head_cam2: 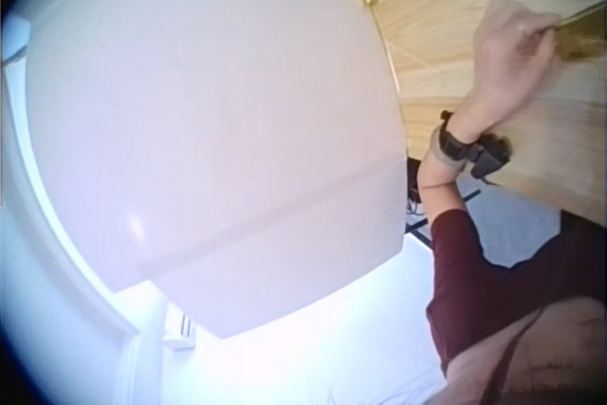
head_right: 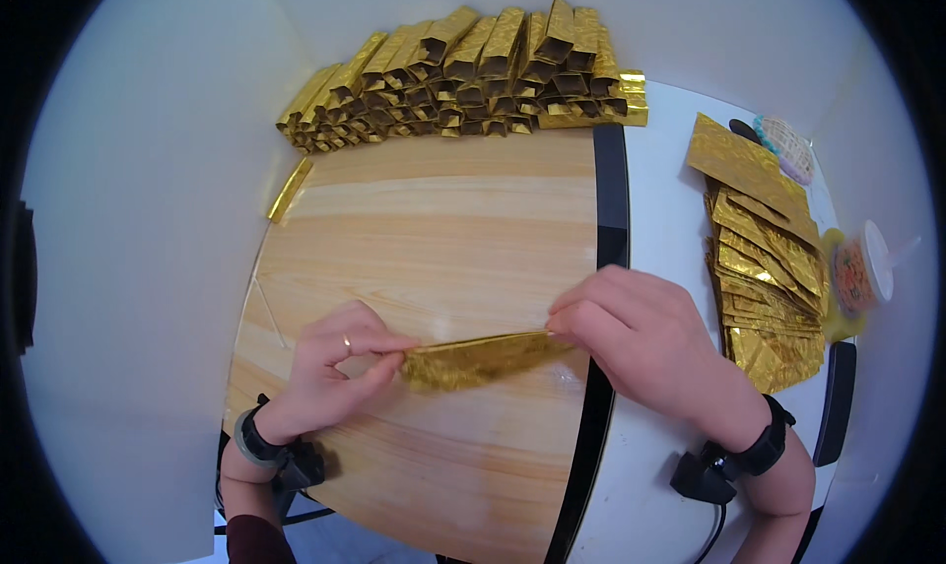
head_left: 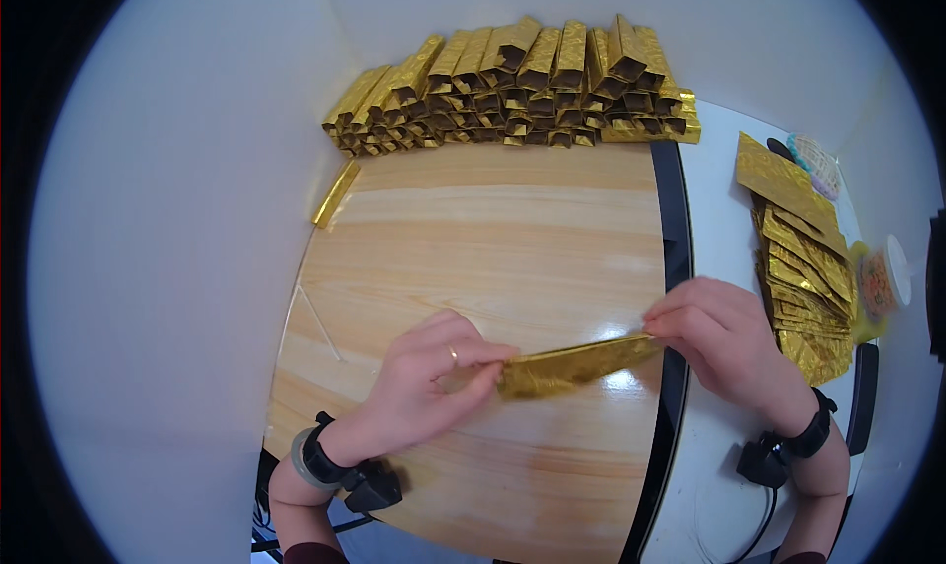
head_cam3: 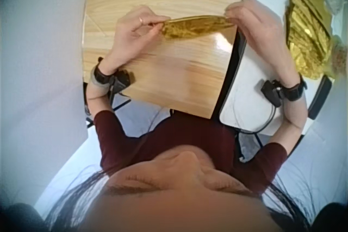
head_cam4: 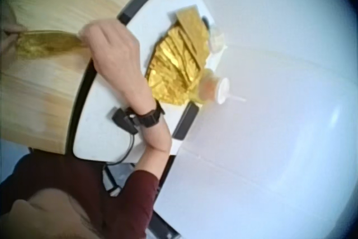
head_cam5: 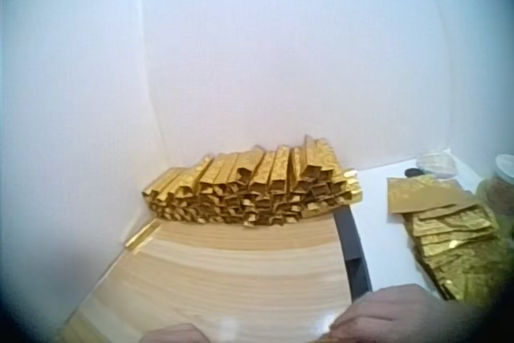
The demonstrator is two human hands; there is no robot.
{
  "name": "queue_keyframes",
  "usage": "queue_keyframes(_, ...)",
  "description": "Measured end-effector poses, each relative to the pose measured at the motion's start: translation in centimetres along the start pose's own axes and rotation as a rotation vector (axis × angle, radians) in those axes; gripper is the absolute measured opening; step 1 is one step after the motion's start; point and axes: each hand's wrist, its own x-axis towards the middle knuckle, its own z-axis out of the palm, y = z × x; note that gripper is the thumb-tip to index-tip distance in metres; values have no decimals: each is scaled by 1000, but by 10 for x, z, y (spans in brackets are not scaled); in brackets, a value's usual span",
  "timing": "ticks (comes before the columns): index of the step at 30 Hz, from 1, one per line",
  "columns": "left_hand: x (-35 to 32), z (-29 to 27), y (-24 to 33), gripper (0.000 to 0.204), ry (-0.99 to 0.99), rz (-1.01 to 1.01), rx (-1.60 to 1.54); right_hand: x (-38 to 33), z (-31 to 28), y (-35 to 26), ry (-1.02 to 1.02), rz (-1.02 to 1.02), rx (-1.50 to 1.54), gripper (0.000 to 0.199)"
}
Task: Folding gold-colored paper into decorative shapes.
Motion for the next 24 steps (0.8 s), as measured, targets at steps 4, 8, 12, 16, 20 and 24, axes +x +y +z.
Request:
queue_keyframes(4, -2, -2, -10, 28, 134, 400, 569, -5, -1, 6, 14, -187, -196, 25)
queue_keyframes(8, -2, -5, -6, 26, 91, 695, 807, -10, -2, 7, 9, -246, -255, 30)
queue_keyframes(12, -7, 0, -2, 23, -2, 786, 802, -13, -2, 7, -79, -389, -354, 29)
queue_keyframes(16, -13, 7, 1, 21, -142, 873, 828, -19, 2, 5, -191, -423, -362, 31)
queue_keyframes(20, -15, 14, 2, 27, -302, 821, 818, -27, 10, 9, -218, -422, -345, 28)
queue_keyframes(24, -12, 17, 7, 34, -422, 753, 880, -26, 14, 9, -255, -474, -356, 36)
